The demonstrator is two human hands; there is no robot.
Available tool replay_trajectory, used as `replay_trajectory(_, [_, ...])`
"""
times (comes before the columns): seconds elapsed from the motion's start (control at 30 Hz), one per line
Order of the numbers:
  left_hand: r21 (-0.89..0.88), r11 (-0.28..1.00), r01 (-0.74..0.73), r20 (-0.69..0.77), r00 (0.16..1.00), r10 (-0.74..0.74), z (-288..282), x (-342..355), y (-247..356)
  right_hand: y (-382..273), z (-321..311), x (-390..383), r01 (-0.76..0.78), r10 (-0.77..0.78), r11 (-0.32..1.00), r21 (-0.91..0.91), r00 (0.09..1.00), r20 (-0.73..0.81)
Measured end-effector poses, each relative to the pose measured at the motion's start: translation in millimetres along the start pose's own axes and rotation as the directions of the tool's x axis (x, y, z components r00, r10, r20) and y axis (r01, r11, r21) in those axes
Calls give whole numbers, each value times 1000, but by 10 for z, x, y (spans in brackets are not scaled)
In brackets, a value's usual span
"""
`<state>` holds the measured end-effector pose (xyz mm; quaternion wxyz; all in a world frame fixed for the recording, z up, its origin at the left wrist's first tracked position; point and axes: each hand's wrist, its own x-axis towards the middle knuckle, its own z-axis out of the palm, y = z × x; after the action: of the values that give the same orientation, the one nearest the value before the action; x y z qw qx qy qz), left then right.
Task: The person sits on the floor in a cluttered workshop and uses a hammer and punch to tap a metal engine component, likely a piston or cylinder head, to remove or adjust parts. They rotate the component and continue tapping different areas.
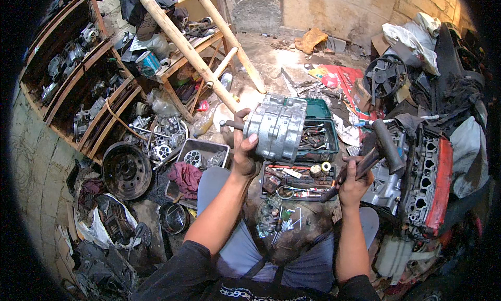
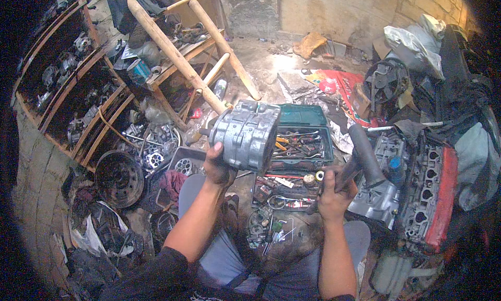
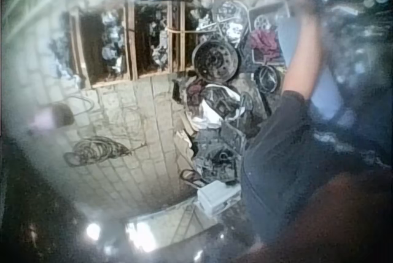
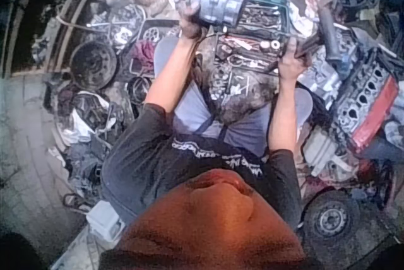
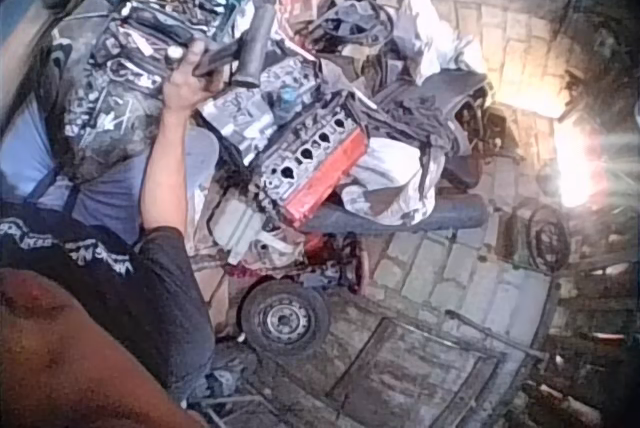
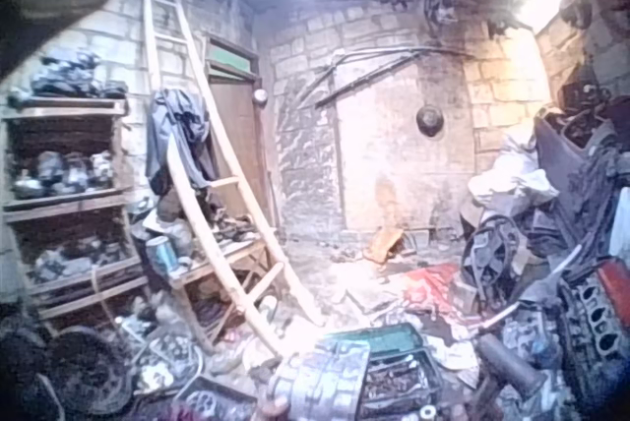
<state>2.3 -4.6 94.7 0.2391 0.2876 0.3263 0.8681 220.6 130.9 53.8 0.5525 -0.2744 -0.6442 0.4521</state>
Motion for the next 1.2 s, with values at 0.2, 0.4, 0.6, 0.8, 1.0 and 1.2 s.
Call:
replay_trajectory(0.2, [271,944,-191,72,981,178,-42,1,37,104,0,48,184,-185,980,-81,983,0])
replay_trajectory(0.4, [388,876,-286,179,956,233,-12,-45,67,166,-1,-4,2,-2,1000,15,1000,18])
replay_trajectory(0.6, [622,552,-555,413,832,371,34,-95,-44,-122,195,-82,-174,129,968,182,963,237])
replay_trajectory(0.8, [643,337,-688,566,723,396,164,-132,-59,-212,363,-103,-337,270,903,266,928,257])
replay_trajectory(1.0, [472,540,-697,582,706,403,97,-160,-257,-189,390,-90,-617,518,689,380,786,337])
replay_trajectory(1.2, [361,492,-792,673,587,451,90,-78,-292,-123,335,-90,-641,525,650,409,767,367])
